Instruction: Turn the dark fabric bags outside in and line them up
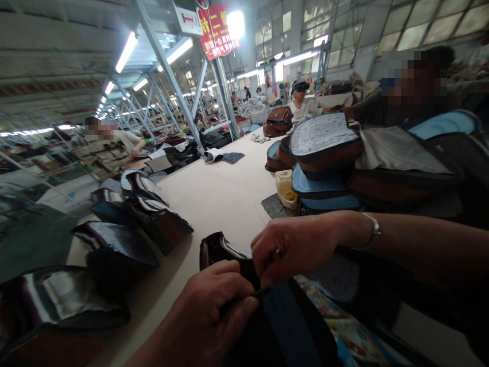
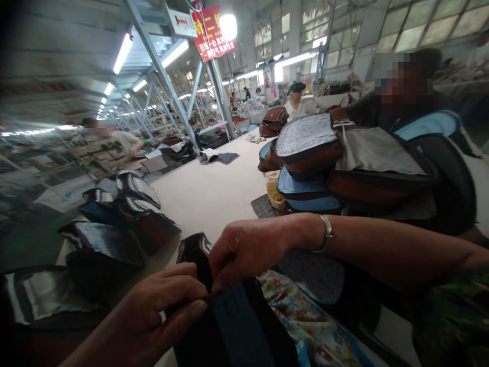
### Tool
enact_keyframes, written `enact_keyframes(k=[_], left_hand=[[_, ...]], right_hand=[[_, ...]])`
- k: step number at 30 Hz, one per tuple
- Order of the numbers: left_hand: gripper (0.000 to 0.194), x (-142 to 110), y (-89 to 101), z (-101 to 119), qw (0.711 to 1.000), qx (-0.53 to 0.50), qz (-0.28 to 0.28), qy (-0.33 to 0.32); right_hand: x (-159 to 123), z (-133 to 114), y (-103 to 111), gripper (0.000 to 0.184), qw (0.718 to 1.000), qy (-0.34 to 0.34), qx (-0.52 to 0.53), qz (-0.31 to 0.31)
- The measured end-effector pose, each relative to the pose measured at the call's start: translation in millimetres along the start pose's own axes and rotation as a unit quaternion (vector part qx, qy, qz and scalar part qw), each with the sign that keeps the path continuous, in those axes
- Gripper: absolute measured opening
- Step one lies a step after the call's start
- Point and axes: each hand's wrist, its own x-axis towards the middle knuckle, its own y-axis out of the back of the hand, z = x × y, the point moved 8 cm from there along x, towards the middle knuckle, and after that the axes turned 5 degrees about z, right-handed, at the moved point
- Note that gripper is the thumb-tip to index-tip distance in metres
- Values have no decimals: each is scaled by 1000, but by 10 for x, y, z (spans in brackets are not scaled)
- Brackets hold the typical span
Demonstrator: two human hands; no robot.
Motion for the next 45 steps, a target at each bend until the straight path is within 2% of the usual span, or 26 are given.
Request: enact_keyframes(k=[3,6,8,11,14,16,19,22,24,26,30,36,40,45], left_hand=[[24,-13,45,0,1000,23,8,-9],[22,-74,145,-67,1000,-1,22,6],[22,-145,223,-161,999,-35,27,21],[24,-283,322,-382,995,-86,32,49],[23,-434,396,-600,987,-143,40,65],[21,-528,434,-668,980,-180,40,74],[17,-641,435,-603,974,-203,2,103],[17,-710,442,-502,972,-164,-4,167],[24,-735,431,-485,968,-132,8,213],[27,-728,382,-477,964,-133,13,230],[23,-652,314,-466,958,-193,40,209],[16,-598,289,-462,948,-218,60,224],[15,-574,286,-459,948,-222,59,220],[18,-590,264,-524,944,-221,59,240]], right_hand=[[52,-217,-13,13,994,36,-102,11],[131,-464,-40,7,956,70,-277,72],[203,-545,-29,3,943,79,-305,109],[322,-443,36,14,976,81,-163,119],[432,-149,-9,36,997,63,5,53],[479,-46,-82,37,993,101,44,35],[522,-52,-207,38,978,188,71,61],[584,-91,-315,35,972,202,89,84],[623,-122,-351,35,974,189,96,82],[651,-135,-353,35,978,165,103,74],[675,-80,-344,39,984,91,147,49],[670,-39,-369,39,975,51,217,11],[686,-35,-359,39,978,31,207,22],[698,21,-377,23,967,-23,252,38]])
